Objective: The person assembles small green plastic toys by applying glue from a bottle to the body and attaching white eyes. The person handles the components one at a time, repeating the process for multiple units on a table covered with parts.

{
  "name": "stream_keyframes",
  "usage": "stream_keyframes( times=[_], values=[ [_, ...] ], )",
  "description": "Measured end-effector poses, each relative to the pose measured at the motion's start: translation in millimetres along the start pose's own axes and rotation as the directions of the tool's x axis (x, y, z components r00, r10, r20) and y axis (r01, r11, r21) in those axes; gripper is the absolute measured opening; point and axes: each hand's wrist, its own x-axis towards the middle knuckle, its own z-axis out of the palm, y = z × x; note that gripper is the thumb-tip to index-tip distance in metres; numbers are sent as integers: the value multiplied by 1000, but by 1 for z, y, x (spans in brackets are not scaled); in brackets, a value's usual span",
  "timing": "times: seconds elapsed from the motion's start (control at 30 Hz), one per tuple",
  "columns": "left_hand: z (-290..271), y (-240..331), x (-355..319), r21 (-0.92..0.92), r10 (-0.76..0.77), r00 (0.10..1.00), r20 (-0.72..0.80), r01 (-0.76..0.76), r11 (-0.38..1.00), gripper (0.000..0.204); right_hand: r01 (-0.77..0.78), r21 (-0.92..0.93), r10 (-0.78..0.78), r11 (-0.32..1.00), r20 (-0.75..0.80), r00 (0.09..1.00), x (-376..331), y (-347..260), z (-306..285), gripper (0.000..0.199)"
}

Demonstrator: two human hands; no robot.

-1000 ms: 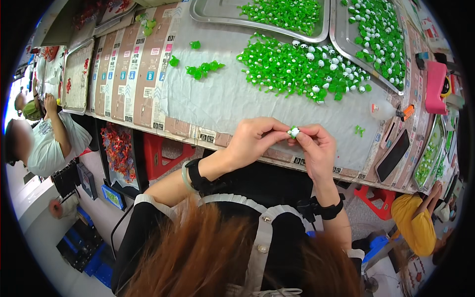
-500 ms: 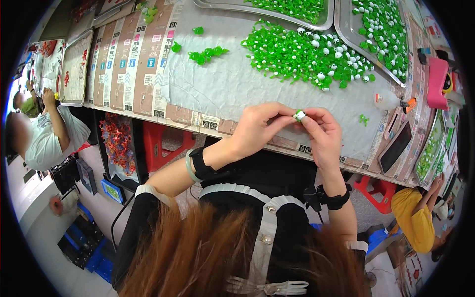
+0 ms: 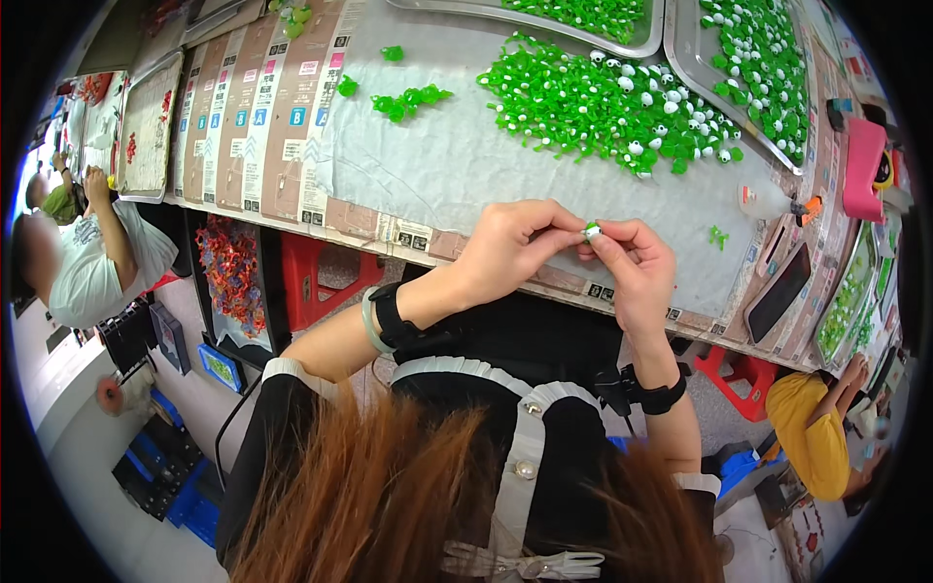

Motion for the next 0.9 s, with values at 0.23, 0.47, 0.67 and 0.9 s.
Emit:
stream_keyframes(
  times=[0.23, 0.47, 0.67, 0.9],
  values=[
    [-2, 10, 5, -62, -95, 994, 51, 98, 993, 9, 46, 4, -46, 999, -32, 998, -3, 1, 4, 11],
    [-1, 10, 4, 0, -25, 999, 26, 25, 1000, 17, 32, 35, -31, 999, -12, 999, 1, 2, -2, 12],
    [-3, 9, 3, 5, -27, 999, 32, 26, 1000, 19, -2, 54, 3, 999, -16, 1000, 2, -1, 0, 11],
    [-3, 6, 2, -21, -47, 997, 57, 49, 999, 18, -30, 65, 31, 997, -16, 999, 3, -2, -2, 10]
  ],
)
